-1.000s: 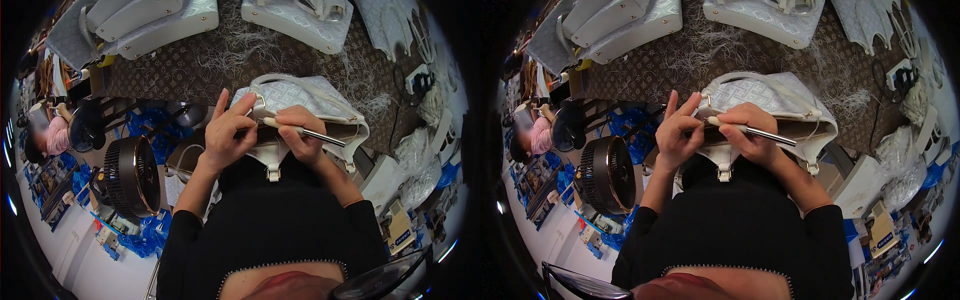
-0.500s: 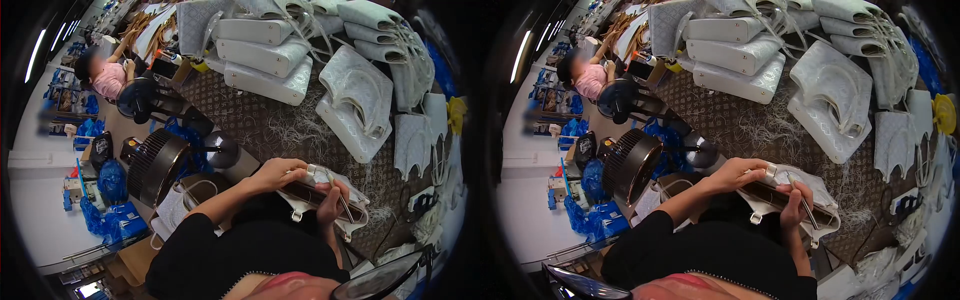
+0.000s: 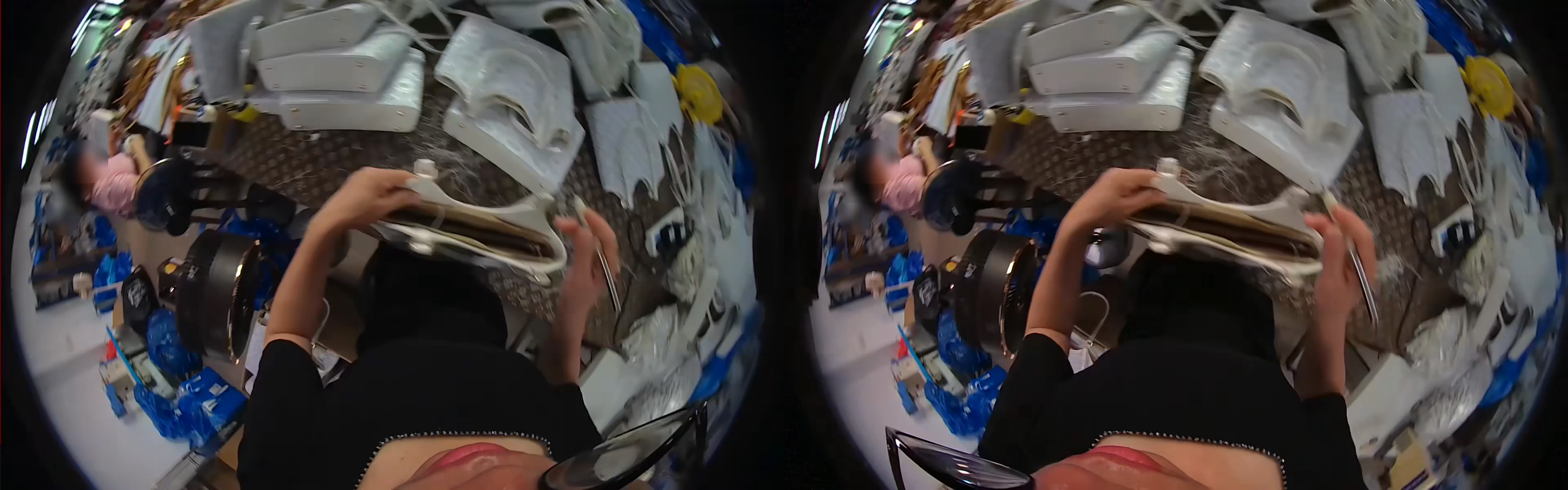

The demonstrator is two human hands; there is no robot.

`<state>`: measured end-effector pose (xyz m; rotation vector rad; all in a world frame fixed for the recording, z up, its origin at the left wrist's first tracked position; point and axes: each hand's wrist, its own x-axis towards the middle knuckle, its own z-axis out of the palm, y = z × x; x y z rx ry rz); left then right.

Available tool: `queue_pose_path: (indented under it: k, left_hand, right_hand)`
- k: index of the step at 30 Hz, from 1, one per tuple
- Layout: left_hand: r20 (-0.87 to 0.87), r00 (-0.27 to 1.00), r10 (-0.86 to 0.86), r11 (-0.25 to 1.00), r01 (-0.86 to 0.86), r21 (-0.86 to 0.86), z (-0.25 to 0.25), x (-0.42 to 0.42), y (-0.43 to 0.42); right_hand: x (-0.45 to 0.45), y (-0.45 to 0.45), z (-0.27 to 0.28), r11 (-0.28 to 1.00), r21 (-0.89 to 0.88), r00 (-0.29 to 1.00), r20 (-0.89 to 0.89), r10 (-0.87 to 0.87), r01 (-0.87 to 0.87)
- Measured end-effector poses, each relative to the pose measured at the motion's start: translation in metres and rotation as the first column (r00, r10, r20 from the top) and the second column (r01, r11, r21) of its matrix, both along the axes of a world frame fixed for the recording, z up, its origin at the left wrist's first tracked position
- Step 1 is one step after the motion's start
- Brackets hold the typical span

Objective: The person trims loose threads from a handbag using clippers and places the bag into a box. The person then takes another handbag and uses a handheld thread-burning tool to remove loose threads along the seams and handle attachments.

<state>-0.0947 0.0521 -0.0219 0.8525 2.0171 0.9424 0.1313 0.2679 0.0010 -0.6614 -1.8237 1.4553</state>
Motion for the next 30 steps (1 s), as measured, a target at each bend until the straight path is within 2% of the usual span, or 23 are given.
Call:
queue_pose_path:
  k: [1, 2, 4, 6, 7, 8, 10, 11, 13, 14, 15, 17, 19, 21, 23, 24, 26, 27, 30]
  left_hand:
    - [-0.149, 0.989, -0.015, 1.0, 0.012, -0.017, -0.004, -0.002, -0.001]
    - [-0.15, 0.989, 0.02, 0.997, -0.031, -0.068, -0.012, -0.002, -0.006]
    - [-0.046, 0.995, 0.083, 0.997, -0.084, 0.001, -0.013, 0.005, -0.007]
    - [-0.275, 0.956, 0.103, 0.994, -0.108, -0.004, -0.018, 0.013, -0.006]
    - [-0.36, 0.91, 0.208, 0.973, -0.153, 0.174, -0.017, 0.021, -0.002]
    - [-0.355, 0.913, 0.199, 0.975, -0.15, 0.161, -0.008, 0.03, 0.002]
    - [-0.53, 0.741, 0.413, 0.868, -0.145, 0.474, 0.023, 0.048, 0.014]
    - [-0.517, 0.766, 0.382, 0.85, -0.071, 0.522, 0.037, 0.062, 0.016]
    - [-0.372, 0.921, 0.113, 0.838, 0.113, 0.535, 0.052, 0.09, 0.022]
    - [-0.257, 0.966, 0.006, 0.862, 0.126, 0.491, 0.052, 0.103, 0.034]
    - [-0.219, 0.975, -0.02, 0.916, 0.106, 0.387, 0.043, 0.117, 0.043]
    - [-0.433, 0.899, 0.061, 0.906, 0.133, 0.402, 0.021, 0.124, 0.062]
    - [-0.38, 0.922, 0.069, 0.898, 0.108, 0.426, 0.011, 0.122, 0.074]
    - [-0.173, 0.98, -0.102, 0.91, 0.162, 0.382, 0.003, 0.117, 0.084]
    - [-0.208, 0.945, -0.253, 0.926, 0.298, 0.232, -0.001, 0.116, 0.099]
    - [-0.064, 0.946, -0.319, 0.919, 0.325, 0.222, -0.006, 0.115, 0.105]
    - [0.027, 0.948, -0.316, 0.906, 0.293, 0.304, -0.01, 0.117, 0.108]
    - [0.14, 0.933, -0.331, 0.924, 0.29, 0.25, -0.01, 0.116, 0.111]
    - [0.202, 0.926, -0.318, 0.94, 0.28, 0.194, -0.009, 0.116, 0.111]
  right_hand:
    - [-0.004, 0.008, -0.003, 0.998, -0.052, 0.999, 0.049, 0.019, -0.017]
    - [-0.006, 0.011, -0.012, 0.993, -0.109, 0.997, 0.046, 0.057, -0.052]
    - [-0.005, 0.011, -0.024, 0.994, -0.012, 0.979, 0.174, 0.107, -0.106]
    - [-0.004, 0.004, -0.035, 0.99, -0.082, 0.966, 0.223, 0.132, -0.116]
    - [-0.003, 0.003, -0.039, 0.992, -0.061, 0.953, 0.279, 0.12, -0.107]
    - [-0.002, 0.002, -0.041, 0.992, -0.074, 0.951, 0.285, 0.119, -0.102]
    - [-0.004, 0.002, -0.044, 0.995, -0.078, 0.979, 0.191, 0.075, -0.061]
    - [-0.004, 0.003, -0.047, 0.993, -0.108, 0.978, 0.195, 0.074, -0.053]
    - [-0.007, 0.004, -0.051, 0.995, -0.093, 0.987, 0.153, 0.056, -0.042]
    - [-0.008, 0.005, -0.05, 0.988, -0.15, 0.99, 0.128, 0.058, -0.038]
    - [-0.01, 0.005, -0.048, 0.987, -0.154, 0.989, 0.137, 0.059, -0.037]
    - [-0.01, 0.005, -0.046, 0.974, -0.227, 0.998, 0.059, 0.033, -0.018]
    - [-0.005, 0.005, -0.048, 0.969, -0.247, 0.997, 0.072, 0.03, -0.012]
    - [-0.003, 0.004, -0.051, 0.981, -0.195, 0.997, 0.063, 0.034, -0.021]
    - [-0.003, 0.001, -0.045, 0.963, -0.269, 0.999, 0.045, -0.008, 0.02]
    - [-0.004, 0.001, -0.045, 0.964, -0.267, 1.0, 0.013, -0.012, 0.015]
    - [-0.002, 0.001, -0.049, 0.95, -0.309, 0.999, 0.027, -0.03, 0.037]
    - [-0.001, 0.001, -0.05, 0.949, -0.313, 0.999, 0.027, -0.021, 0.029]
    - [-0.001, 0.003, -0.055, 0.957, -0.288, 0.998, 0.042, -0.038, 0.049]
